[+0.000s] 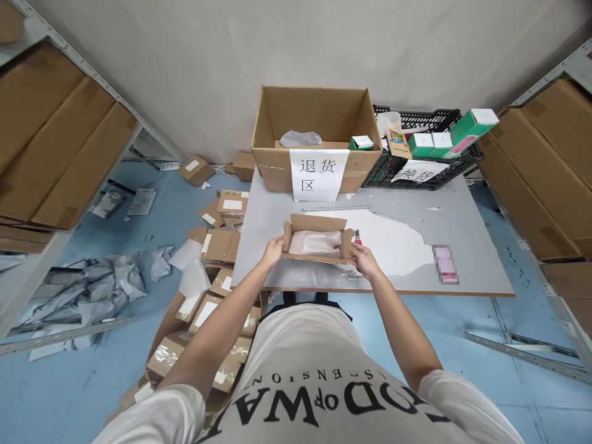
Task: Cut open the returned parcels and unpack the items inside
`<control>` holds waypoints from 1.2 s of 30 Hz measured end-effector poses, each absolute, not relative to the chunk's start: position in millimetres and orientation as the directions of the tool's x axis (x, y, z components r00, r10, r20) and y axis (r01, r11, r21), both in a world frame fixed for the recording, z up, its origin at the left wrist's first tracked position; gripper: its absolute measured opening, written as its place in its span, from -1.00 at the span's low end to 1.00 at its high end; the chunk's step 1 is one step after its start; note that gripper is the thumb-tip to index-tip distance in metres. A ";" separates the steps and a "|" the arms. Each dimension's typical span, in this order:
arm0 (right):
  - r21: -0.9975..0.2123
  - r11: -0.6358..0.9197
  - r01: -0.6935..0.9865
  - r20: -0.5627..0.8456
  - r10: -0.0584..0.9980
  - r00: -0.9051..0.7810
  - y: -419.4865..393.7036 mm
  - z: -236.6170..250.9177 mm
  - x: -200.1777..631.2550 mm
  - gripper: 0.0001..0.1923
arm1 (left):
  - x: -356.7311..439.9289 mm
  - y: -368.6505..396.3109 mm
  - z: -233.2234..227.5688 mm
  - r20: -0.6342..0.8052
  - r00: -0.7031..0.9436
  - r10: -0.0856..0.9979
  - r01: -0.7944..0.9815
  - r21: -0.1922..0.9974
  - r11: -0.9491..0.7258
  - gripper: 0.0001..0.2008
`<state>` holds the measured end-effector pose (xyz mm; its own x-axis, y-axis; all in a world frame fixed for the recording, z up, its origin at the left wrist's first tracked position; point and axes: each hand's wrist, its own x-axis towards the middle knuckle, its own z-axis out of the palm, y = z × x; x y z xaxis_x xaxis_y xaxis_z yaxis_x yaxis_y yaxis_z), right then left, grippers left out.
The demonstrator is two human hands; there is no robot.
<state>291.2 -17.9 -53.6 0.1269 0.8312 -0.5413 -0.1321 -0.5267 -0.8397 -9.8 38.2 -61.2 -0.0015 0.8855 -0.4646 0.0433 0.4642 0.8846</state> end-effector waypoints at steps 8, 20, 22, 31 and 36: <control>-0.727 -0.468 -0.503 -0.636 0.734 0.237 -23.7 -88.9 293.5 -0.80 | -25.7 25.2 -85.5 -0.644 0.053 0.763 -0.521 0.634 0.571 -0.91; -0.851 -0.404 0.336 -0.215 0.851 0.479 -20.2 -67.5 299.1 -0.33 | -22.3 33.9 -81.7 -0.566 -0.068 0.822 -0.333 0.789 0.516 -0.72; -0.702 -0.224 0.676 0.062 0.926 0.372 -16.0 -45.6 294.9 -0.25 | -19.9 35.8 -77.1 -0.453 -0.094 0.887 -0.181 0.883 0.432 -0.60; -0.219 0.398 0.891 -0.367 0.812 -0.453 46.4 -11.4 227.4 -0.42 | -4.3 18.1 -34.7 0.198 0.167 0.966 0.654 0.711 -0.258 -0.39; -0.178 0.258 0.950 -0.521 0.794 -0.313 60.2 -40.5 206.4 -0.42 | 4.0 5.1 -21.0 0.076 0.478 0.875 0.732 0.516 -0.445 -0.74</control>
